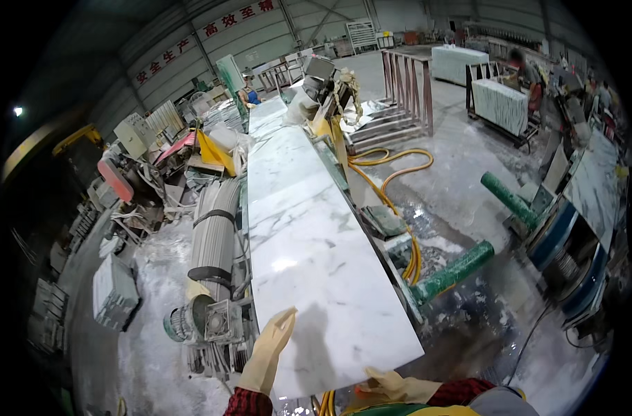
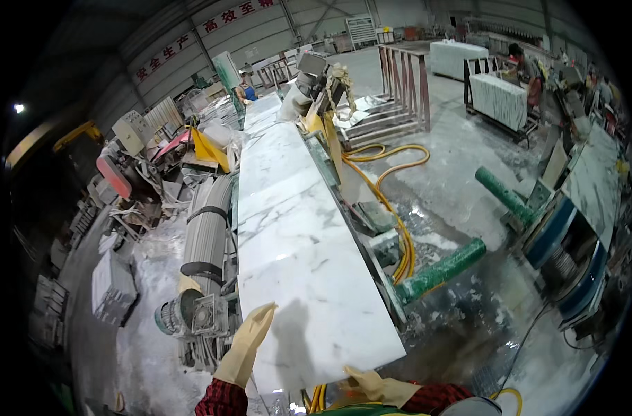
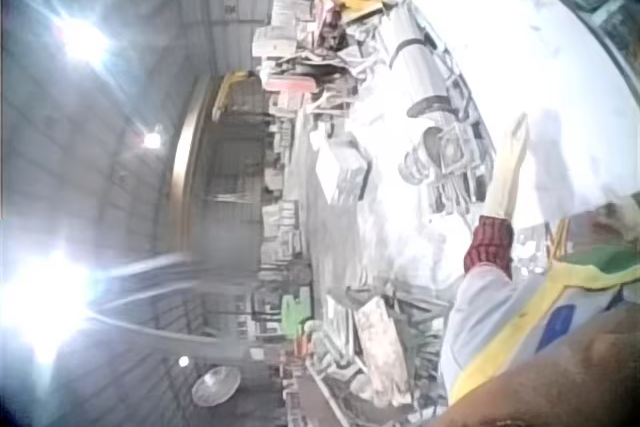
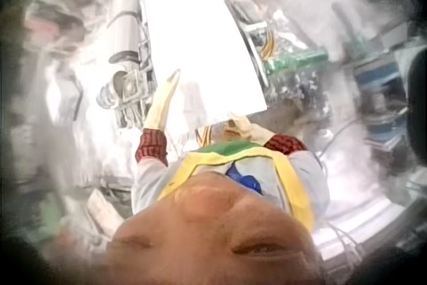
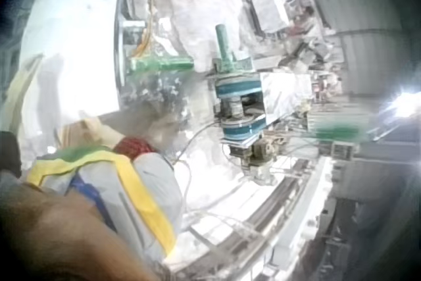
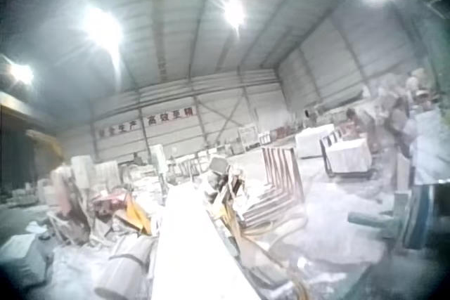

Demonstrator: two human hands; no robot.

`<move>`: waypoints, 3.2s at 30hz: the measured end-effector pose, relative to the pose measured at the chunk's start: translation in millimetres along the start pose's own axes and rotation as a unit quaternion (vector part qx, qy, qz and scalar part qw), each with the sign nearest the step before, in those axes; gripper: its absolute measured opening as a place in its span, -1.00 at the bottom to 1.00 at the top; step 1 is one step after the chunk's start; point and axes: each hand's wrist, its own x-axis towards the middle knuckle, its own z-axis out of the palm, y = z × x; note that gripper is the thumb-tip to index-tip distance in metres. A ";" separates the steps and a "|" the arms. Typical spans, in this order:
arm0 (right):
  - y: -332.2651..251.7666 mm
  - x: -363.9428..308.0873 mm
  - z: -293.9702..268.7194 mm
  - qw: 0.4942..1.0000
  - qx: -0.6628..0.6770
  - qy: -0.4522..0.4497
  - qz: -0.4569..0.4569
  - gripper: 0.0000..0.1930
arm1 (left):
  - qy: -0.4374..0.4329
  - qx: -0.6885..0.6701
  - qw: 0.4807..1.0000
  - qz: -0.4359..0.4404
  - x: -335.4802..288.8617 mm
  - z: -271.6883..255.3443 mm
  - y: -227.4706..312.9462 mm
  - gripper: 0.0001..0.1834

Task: The person repeatedly lifts and places large white marble slabs onto a conveyor system in a factory. They wear gloves and handle the slabs one at a time, positioning them on rollers and moving them along the line.

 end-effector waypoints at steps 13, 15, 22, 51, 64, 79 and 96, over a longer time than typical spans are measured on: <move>30.3 49.9 -30.6 0.903 -0.421 0.087 -0.029 -0.29 | -0.028 0.218 0.966 0.133 207.0 -74.5 -13.2 -0.05; 25.5 39.1 -20.1 0.952 -0.294 0.078 -0.031 -0.31 | -0.095 0.242 0.966 0.006 202.6 -82.8 19.0 -0.01; 33.9 41.5 -19.6 0.993 0.037 -0.025 -0.110 -0.36 | -0.029 0.197 0.980 0.024 179.4 -96.5 17.4 0.09; -143.7 -505.9 -269.4 0.683 0.119 0.531 -0.487 -0.23 | -0.125 -0.348 0.919 0.139 96.9 345.6 378.9 -0.47; -121.7 -485.0 -483.3 0.647 0.318 0.529 -0.448 -0.20 | -0.185 0.048 0.979 0.071 138.7 558.6 473.8 -0.20; -177.7 -514.2 -561.1 0.616 0.276 0.580 -0.456 -0.35 | -0.364 0.093 0.906 0.197 231.5 667.4 617.2 -0.23; -127.5 -470.5 -536.2 0.651 0.334 0.570 -0.374 -0.38 | -0.318 -0.167 0.931 0.067 289.6 783.6 622.9 -0.60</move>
